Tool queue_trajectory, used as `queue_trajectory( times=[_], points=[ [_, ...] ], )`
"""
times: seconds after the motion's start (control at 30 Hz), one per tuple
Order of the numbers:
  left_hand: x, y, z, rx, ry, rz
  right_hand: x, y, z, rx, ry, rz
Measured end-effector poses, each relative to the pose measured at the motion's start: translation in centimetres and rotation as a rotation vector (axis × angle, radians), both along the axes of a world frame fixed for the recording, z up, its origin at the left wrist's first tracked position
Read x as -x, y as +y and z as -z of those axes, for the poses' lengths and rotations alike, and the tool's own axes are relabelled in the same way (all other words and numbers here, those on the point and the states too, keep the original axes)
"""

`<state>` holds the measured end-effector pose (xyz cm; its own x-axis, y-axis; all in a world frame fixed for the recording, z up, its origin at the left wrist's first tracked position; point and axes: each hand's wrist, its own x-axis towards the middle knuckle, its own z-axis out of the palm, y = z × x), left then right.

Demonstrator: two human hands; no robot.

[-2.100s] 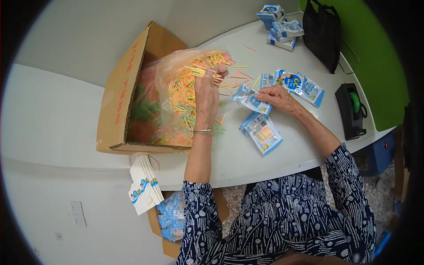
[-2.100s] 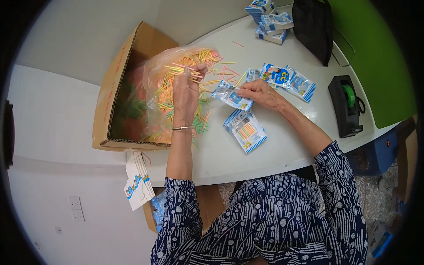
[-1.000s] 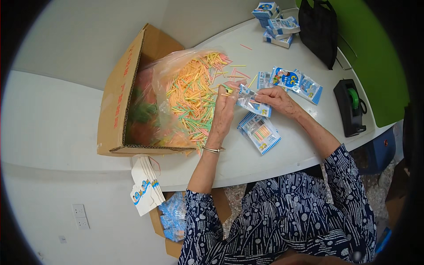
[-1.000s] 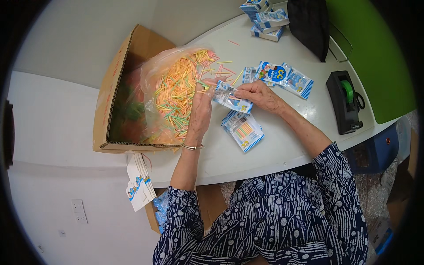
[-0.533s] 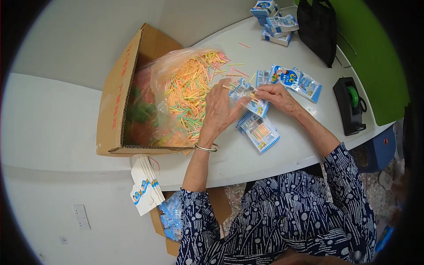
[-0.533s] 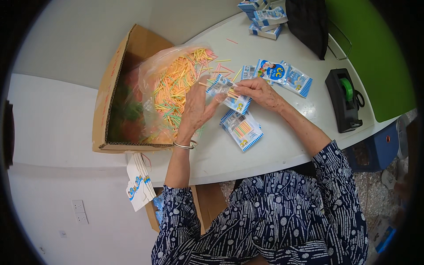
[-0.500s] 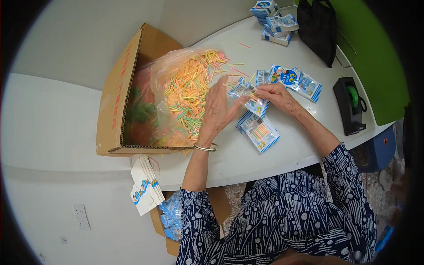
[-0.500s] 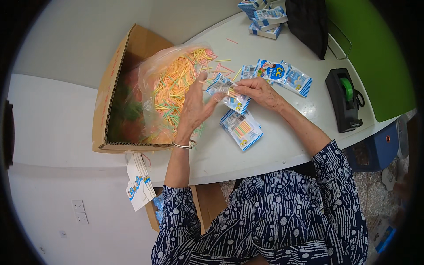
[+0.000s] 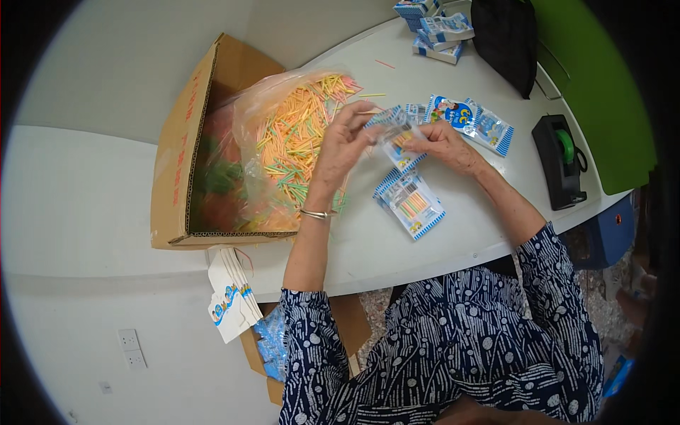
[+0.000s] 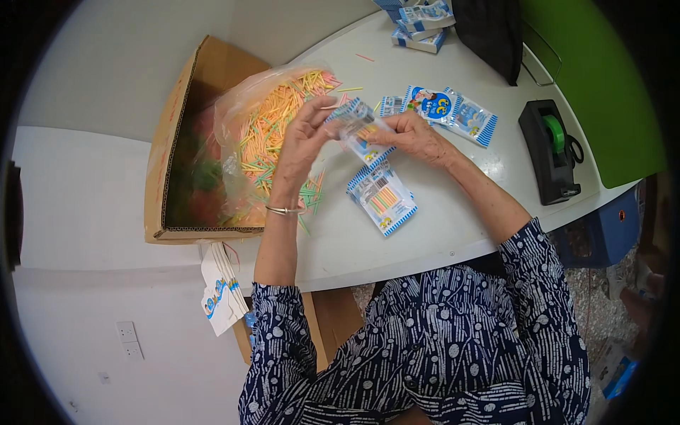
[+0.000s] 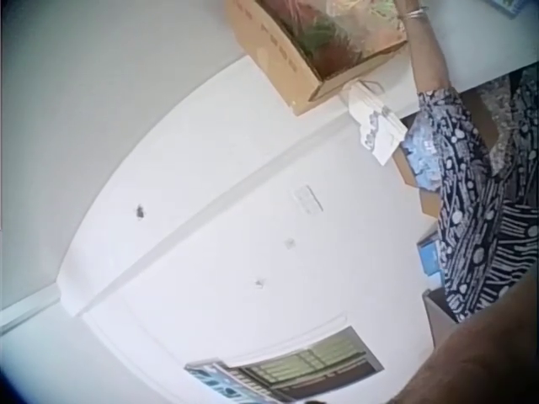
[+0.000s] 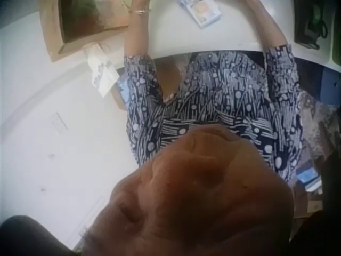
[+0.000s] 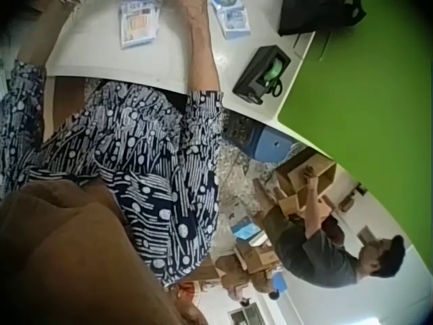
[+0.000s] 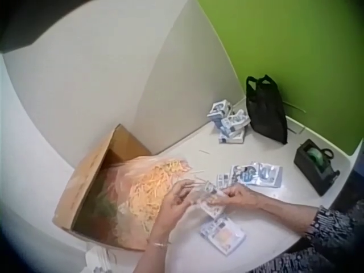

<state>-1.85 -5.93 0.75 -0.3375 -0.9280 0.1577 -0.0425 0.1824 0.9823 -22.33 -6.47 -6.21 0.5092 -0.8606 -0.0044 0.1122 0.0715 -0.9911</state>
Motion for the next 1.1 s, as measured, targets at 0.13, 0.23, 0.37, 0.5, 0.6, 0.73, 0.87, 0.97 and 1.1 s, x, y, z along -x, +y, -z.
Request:
queue_trajectory(
  times=[0.13, 0.23, 0.37, 0.5, 0.6, 0.73, 0.87, 0.97, 1.1],
  points=[
    [-4.3, -1.7, 2.9, 0.102, -0.568, -0.101, 1.0, -0.4, -0.8, 0.001, 0.008, 0.144],
    [-4.4, -1.1, 4.7, 0.753, -1.143, 0.041, 1.7, -1.3, 0.3, -0.021, -0.054, 0.208],
    [-4.0, -0.9, 5.6, 0.883, -1.276, 0.028, 1.6, -1.3, 0.3, -0.074, -0.157, 0.234],
    [-4.1, -2.2, 5.7, 1.013, -1.348, 0.098, 1.7, -1.7, 0.9, -0.114, -0.2, 0.246],
    [-4.5, -2.9, 5.8, 1.05, -1.334, 0.118, 1.9, -1.8, 1.2, -0.122, -0.19, 0.253],
    [-2.9, -3.6, 5.6, 1.204, -1.206, 0.088, 2.4, -2.2, 1.7, -0.137, -0.13, 0.229],
    [-2.4, -4.5, 5.1, 1.242, -1.324, 0.232, 2.0, -1.9, 1.3, -0.137, -0.189, 0.246],
    [-3.0, -5.4, 5.3, 1.286, -1.373, 0.301, 1.7, -2.0, 1.5, -0.123, -0.199, 0.252],
    [-2.5, -5.7, 5.4, 1.197, -1.421, 0.33, 2.4, -2.2, 2.6, -0.091, -0.051, 0.195]
  ],
)
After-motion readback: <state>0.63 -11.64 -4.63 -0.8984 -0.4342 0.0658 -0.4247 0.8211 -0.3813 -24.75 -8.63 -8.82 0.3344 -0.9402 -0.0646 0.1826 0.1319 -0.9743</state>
